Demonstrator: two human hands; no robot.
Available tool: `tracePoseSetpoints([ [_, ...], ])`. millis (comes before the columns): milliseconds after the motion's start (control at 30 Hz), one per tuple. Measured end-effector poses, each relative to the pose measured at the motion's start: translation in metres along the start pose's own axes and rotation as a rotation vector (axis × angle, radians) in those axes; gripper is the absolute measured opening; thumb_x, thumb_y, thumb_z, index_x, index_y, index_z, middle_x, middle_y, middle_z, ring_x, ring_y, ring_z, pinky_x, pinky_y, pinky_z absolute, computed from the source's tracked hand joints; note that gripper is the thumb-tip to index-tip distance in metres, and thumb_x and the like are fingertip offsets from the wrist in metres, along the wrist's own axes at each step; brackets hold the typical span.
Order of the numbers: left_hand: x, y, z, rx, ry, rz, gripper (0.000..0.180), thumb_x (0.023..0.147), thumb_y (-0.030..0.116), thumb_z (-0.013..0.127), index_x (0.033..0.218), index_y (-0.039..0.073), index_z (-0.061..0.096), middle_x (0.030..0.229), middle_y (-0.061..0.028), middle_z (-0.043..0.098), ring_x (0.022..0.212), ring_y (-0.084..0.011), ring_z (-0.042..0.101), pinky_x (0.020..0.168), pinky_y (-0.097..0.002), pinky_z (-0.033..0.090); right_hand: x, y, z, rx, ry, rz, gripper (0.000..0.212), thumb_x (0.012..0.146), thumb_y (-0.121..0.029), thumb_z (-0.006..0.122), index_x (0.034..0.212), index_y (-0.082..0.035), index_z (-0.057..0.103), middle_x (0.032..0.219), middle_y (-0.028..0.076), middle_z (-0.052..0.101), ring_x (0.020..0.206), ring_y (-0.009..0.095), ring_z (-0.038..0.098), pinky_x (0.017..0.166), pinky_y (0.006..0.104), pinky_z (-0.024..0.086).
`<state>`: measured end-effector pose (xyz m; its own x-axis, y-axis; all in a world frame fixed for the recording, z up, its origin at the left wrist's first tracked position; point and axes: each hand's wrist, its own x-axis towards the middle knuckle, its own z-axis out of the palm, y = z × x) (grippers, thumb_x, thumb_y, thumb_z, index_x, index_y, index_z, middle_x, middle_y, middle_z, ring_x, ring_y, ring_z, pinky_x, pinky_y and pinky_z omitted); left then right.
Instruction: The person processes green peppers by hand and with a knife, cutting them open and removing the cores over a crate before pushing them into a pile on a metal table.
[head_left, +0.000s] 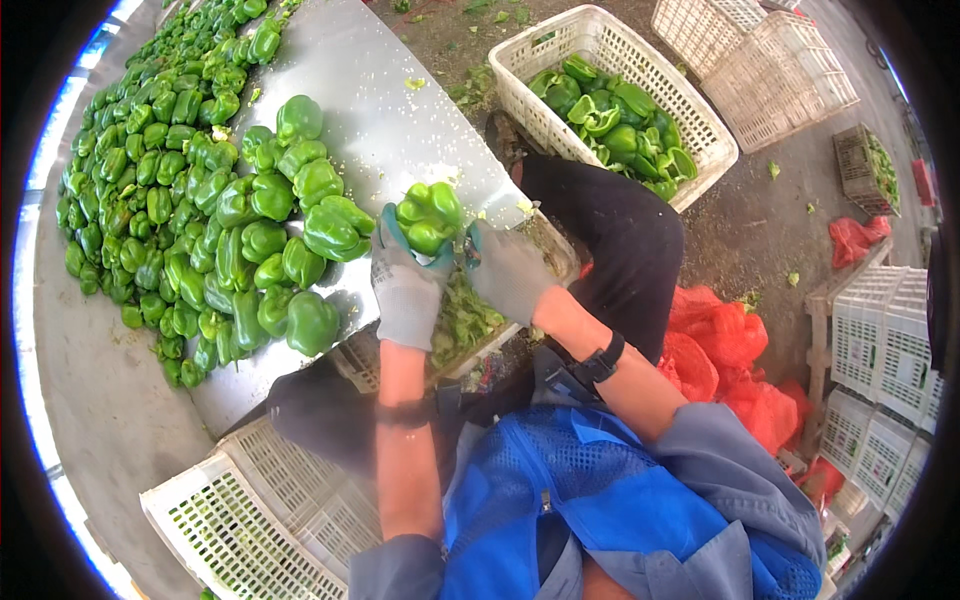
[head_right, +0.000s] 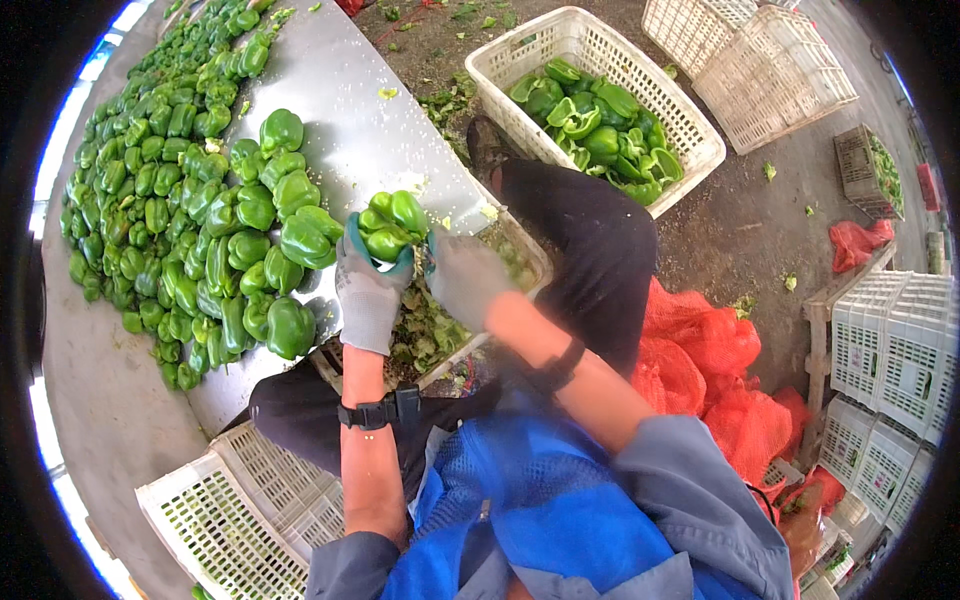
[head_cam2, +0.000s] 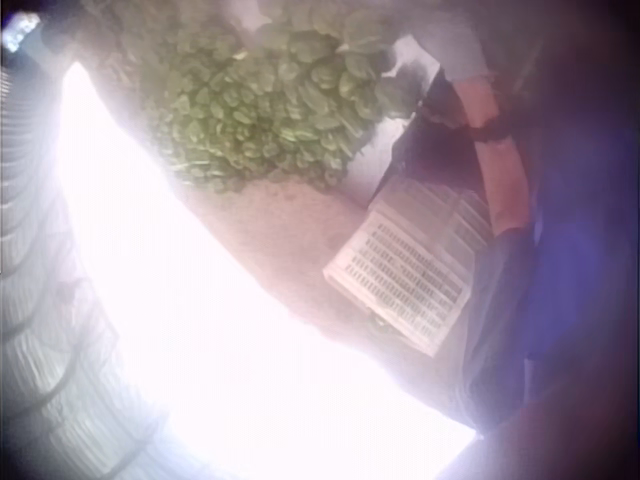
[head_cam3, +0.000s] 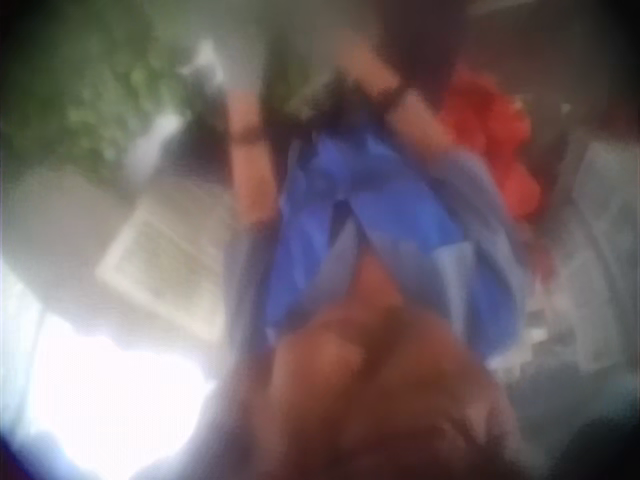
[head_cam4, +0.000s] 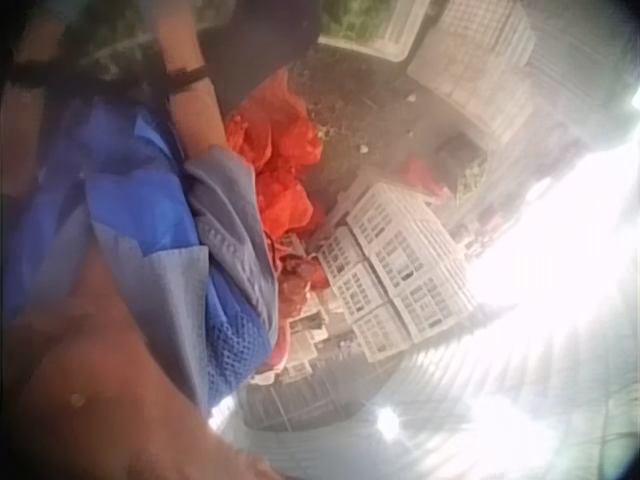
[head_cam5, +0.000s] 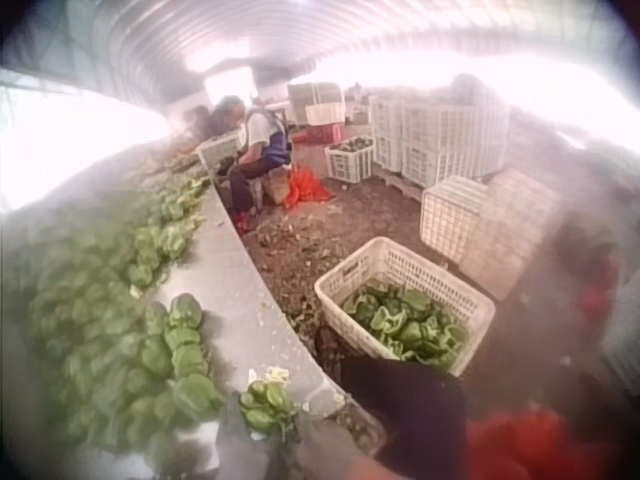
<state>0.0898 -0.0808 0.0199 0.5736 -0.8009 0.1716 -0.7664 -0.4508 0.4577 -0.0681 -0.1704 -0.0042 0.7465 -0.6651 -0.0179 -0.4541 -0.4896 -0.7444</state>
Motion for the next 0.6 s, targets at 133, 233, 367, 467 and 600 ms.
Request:
tracePoseSetpoints([
  [133, 0.011, 0.000, -0.003, -0.088, -0.072, -0.076, 0.093, 0.089, 0.034, 0.089, 0.160, -0.005, 0.044, 0.146, -0.0347, 0.060, 0.131, -0.0523, 0.061, 0.118, -0.0531, 0.050, 0.024, -0.012, -0.005, -0.130, -0.077, 0.059, 0.031, 0.102, -0.018, 0.059, 0.121, 0.007, 0.064, 0.107, 0.030, 0.077, 0.108, 0.043, 0.077, 0.096, 0.0512, 0.061],
  [233, 0.000, 0.003, 0.001, 0.066, -0.075, -0.013, 0.092, 0.090, 0.034, 0.088, 0.161, -0.005, 0.044, 0.148, -0.0358, 0.058, 0.136, -0.0522, 0.059, 0.119, -0.0522, 0.050, 0.035, 0.001, 0.004, -0.174, -0.152, 0.056, 0.028, 0.100, -0.017, 0.060, 0.116, 0.006, 0.064, 0.105, 0.031, 0.076, 0.104, 0.046, 0.076, 0.094, 0.0523, 0.060],
  [367, -0.011, 0.001, 0.014, 0.035, -0.006, -0.010, 0.100, 0.087, 0.027, 0.091, 0.166, -0.003, 0.037, 0.155, -0.0315, 0.055, 0.147, -0.0416, 0.054, 0.123, -0.0481, 0.048, 0.028, -0.002, 0.010, -0.131, -0.085, 0.079, 0.025, 0.099, -0.017, 0.061, 0.112, 0.004, 0.064, 0.103, 0.032, 0.075, 0.100, 0.048, 0.076, 0.093, 0.0534, 0.060],
  [467, -0.022, 0.000, 0.019, -0.595, 0.102, -0.088, 0.089, 0.097, 0.019, 0.086, 0.168, -0.002, 0.036, 0.156, -0.0196, 0.056, 0.138, -0.0280, 0.059, 0.117, -0.0408, 0.050, 0.020, -0.002, 0.008, -0.085, -0.105, 0.091, 0.026, 0.099, -0.016, 0.060, 0.114, 0.004, 0.064, 0.106, 0.033, 0.075, 0.103, 0.049, 0.075, 0.095, 0.0537, 0.059],
  [600, -0.021, 0.002, 0.023, -1.266, 0.257, -0.513, 0.064, 0.107, 0.014, 0.075, 0.162, 0.000, 0.046, 0.142, -0.0172, 0.067, 0.124, -0.0228, 0.070, 0.109, -0.0351, 0.057, 0.011, -0.011, 0.014, -0.106, -0.220, 0.072, 0.036, 0.102, -0.018, 0.056, 0.126, 0.008, 0.064, 0.113, 0.030, 0.077, 0.111, 0.044, 0.076, 0.104, 0.0498, 0.059],
])
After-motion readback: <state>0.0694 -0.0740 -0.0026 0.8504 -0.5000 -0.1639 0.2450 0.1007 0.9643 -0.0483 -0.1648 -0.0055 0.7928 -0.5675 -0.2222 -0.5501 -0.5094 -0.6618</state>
